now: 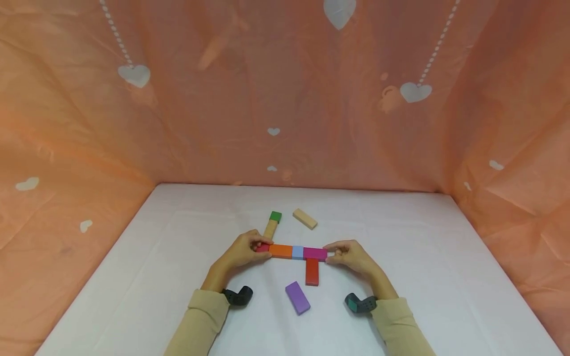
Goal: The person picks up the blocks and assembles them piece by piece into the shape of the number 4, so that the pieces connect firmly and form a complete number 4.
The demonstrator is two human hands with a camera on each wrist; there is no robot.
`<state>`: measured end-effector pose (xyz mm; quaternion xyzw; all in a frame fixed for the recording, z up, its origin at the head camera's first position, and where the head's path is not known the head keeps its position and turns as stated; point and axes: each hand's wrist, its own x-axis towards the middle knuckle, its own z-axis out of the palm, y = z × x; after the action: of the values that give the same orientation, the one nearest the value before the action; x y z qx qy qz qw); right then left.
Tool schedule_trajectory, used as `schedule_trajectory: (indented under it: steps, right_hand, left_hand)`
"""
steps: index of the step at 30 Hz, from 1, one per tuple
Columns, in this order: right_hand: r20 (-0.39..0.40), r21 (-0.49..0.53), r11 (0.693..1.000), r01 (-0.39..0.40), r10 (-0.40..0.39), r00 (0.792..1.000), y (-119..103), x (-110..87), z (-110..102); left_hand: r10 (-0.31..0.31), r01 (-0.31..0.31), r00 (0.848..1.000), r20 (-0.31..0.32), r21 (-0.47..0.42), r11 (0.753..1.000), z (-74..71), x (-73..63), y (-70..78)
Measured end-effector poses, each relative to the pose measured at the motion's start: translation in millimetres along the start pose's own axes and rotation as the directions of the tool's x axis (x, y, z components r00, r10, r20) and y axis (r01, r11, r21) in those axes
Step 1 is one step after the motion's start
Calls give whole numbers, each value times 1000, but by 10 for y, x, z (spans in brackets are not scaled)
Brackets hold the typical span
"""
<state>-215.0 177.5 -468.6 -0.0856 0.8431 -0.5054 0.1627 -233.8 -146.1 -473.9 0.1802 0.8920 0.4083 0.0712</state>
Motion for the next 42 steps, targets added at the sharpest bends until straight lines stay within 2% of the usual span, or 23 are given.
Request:
schedule_trajectory:
  steps: [7, 13, 21, 29, 35, 42]
  right_hand:
    - [8, 11, 1000, -9, 9, 1000, 4, -10, -7]
    - [32, 27, 1000, 4, -5, 999, 34, -11, -28]
    - [4, 21, 1000, -5, 5, 1000, 12, 44, -81]
    - [13, 5, 996, 87, -87, 996, -111, 160, -161]
    - [8, -68, 994, 81, -81, 997, -222, 264, -236]
    - [42, -111, 990, 92, -87, 995, -270, 371, -314]
  left_hand:
    - [21, -21, 1000, -4, -7, 1000, 23, 10, -21]
    - [8, -8, 1000, 7, -12, 1000, 24, 12, -16]
    - [80, -80, 997, 4, -6, 997, 2, 24, -10]
    - [75, -75, 997, -1, -28, 997, 5, 27, 3]
    - [73, -73, 997, -14, -27, 997, -2, 4, 3]
    - [52, -52, 999, -5, -36, 998, 8, -6, -10]
